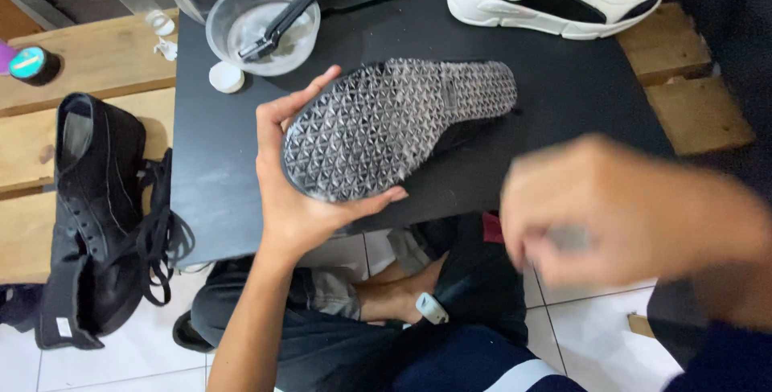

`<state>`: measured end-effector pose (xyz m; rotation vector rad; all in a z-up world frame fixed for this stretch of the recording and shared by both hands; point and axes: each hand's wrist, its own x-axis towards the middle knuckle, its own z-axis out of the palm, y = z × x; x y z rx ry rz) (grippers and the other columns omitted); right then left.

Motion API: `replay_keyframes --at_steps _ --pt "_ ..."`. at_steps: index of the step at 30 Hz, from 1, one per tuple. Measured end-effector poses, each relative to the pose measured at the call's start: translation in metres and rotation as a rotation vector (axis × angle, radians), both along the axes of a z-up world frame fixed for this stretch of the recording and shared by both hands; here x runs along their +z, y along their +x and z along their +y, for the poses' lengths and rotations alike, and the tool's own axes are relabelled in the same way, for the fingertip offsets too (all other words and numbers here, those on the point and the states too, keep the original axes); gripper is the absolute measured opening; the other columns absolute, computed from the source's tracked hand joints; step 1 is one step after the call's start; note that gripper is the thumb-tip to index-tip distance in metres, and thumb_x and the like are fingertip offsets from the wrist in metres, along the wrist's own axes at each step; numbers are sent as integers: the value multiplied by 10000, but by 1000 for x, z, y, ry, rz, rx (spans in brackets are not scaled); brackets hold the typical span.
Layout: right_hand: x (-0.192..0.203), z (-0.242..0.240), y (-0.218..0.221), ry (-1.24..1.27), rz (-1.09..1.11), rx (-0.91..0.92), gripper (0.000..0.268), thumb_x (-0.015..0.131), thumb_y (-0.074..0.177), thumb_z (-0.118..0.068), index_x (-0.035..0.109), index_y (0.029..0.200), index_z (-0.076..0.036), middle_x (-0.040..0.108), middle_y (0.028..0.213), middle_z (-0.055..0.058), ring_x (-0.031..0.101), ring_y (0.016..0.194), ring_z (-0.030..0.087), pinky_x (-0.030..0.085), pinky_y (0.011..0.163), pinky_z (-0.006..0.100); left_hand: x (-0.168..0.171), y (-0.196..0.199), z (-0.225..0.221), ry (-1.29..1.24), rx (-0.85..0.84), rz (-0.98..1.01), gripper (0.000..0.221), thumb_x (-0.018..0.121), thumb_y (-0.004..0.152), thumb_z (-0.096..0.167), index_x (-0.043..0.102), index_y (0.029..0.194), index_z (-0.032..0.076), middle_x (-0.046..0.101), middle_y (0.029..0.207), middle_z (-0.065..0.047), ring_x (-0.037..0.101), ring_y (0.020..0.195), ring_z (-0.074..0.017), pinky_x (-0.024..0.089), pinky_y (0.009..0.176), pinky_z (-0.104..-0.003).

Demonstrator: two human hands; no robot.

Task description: The person is cleaning and polishing a black shoe by brushing the sole and sides and wiping it with a cloth.

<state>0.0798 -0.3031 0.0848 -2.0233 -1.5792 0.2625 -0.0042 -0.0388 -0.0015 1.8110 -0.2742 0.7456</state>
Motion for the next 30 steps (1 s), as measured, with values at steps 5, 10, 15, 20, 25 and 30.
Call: replay_keyframes --at_steps 5,10,15,20,25,30 --pt "-190 -67 -23 -810 136 -277 328 625 815 -418 750 709 -133 710 579 32 641 477 185 564 557 291 -2 -11 -9 -8 -3 -41 1035 993 576 100 346 1383 52 474 1539 -188 529 1463 -344 444 1314 -484" --pt "-327 -108 -4 -578 535 -1077 541 459 1019 -539 699 995 -55 696 779 79 651 667 169 501 645 290 -3 -21 -14 30 31 -75 1038 1014 613 131 362 1418 66 509 1516 -148 608 1384 -309 495 1276 -454" --pt "-340 -102 -37 -61 971 -1309 763 463 936 -595 601 1362 23 630 1296 205 602 1184 287 443 1025 370 -4 -28 -14 59 58 -86 1040 1023 632 162 394 1455 64 554 1478 -136 663 1323 -295 527 1239 -436" --pt "-335 -142 -39 181 1188 -1269 332 642 933 -95 637 1091 197 707 937 278 668 783 306 520 674 342 -16 -25 -13 -18 -1 -157 993 1008 674 34 372 1435 89 512 1518 -123 608 1382 -290 492 1268 -421" --pt "-293 -179 -28 -36 1138 -1191 198 620 935 -81 698 996 90 696 811 240 644 709 303 534 734 392 -15 -30 -15 21 29 -156 1009 1031 672 55 380 1442 100 549 1495 -120 644 1352 -287 520 1242 -417" --pt "-181 -214 2 124 902 -1268 437 616 888 -83 640 1303 51 696 1004 251 643 768 299 520 638 345 -10 -35 -22 57 49 -164 1017 1034 674 62 390 1459 112 567 1470 -116 668 1331 -287 539 1227 -413"
